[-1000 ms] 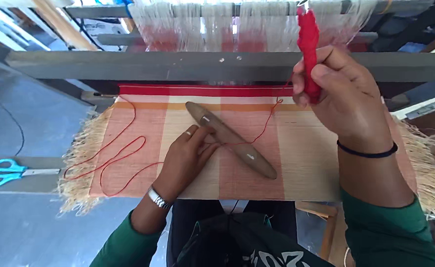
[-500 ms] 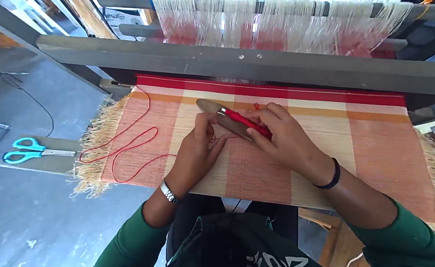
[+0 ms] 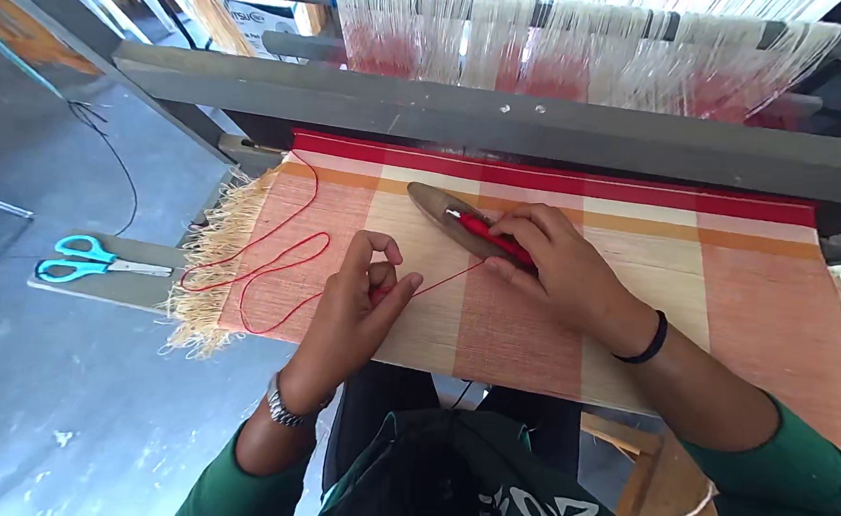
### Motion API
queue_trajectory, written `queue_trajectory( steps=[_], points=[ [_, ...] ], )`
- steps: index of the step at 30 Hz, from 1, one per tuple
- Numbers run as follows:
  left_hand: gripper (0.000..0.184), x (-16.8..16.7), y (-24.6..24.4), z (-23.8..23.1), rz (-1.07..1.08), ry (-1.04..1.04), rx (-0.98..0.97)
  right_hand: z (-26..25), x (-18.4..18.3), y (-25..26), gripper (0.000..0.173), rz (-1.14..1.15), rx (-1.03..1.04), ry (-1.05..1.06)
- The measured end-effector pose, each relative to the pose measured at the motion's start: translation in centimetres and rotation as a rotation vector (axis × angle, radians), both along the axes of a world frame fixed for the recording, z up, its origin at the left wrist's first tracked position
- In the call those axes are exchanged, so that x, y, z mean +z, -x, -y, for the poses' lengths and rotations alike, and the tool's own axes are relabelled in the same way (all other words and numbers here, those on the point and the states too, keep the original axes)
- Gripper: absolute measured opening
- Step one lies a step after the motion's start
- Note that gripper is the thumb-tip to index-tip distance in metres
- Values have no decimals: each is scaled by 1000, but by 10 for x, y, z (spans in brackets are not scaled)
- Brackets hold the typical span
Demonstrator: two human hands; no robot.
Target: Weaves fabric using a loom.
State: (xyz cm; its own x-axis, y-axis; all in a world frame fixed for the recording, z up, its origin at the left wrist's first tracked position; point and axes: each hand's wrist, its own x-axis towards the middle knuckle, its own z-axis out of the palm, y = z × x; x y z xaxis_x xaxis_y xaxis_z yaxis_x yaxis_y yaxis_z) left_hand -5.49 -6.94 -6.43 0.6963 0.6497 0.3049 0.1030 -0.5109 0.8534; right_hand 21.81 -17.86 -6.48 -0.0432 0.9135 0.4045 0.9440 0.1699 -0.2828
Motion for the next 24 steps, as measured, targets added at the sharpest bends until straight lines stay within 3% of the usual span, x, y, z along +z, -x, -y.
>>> queue_trajectory(
  steps=[3, 10, 14, 16, 19, 22, 24],
  points=[
    [21, 4, 34, -5, -39, -3, 52, -1, 1, -5, 43, 14, 20, 11],
    [23, 18, 120, -24, -200, -141, 518, 0, 5, -16, 45, 89, -135, 23],
    [37, 21, 124, -29, -460, -516, 678, 0, 7, -17, 44, 82, -117, 20],
    [40, 27, 107, -30, -414, -599, 702, 2, 8, -14, 42, 73, -83, -4],
    [50, 35, 65, -26, -177, -547, 563, 6, 11, 3, 43, 36, -20, -52],
    [62, 27, 16, -17, 55, -145, 200, 18, 12, 21, 45, 12, 34, -105],
    [61, 16, -9, -10, 138, 140, 37, 26, 11, 27, 42, 5, 65, -133]
  ],
)
